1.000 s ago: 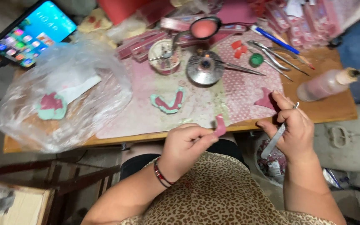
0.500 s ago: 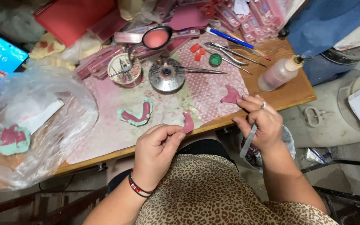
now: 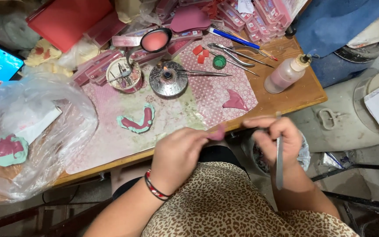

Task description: The person uses a metal tool to trim and shape a pink material attached to a dental mold. They repeatedly apply liquid from a squeeze bottle to the mold and continue refining the shape of the pink material.

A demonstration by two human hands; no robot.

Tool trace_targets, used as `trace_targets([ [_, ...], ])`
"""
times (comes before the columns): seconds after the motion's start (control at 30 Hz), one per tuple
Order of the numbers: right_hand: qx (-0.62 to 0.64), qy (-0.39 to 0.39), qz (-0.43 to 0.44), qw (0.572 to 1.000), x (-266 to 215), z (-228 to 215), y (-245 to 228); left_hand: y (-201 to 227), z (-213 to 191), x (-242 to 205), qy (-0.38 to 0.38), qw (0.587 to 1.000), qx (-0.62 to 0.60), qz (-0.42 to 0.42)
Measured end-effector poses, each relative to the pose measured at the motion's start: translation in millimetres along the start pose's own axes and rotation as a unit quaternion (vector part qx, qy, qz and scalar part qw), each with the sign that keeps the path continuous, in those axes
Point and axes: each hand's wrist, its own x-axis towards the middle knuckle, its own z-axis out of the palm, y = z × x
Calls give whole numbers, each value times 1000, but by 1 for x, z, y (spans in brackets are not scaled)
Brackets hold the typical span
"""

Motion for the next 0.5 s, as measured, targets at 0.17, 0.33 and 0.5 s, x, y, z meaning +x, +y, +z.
trace_targets([
  [0.17, 60, -26, 65, 996, -13, 4, -20, 15, 30, 3, 4, 975, 142, 171],
  [0.33, -78, -24, 161, 984, -32, -69, -14, 4, 46, 43, -41, 958, 202, 201],
  [0.5, -499, -234, 261, 792, -45, -135, -2, -6, 77, 103, -163, 927, 294, 165],
])
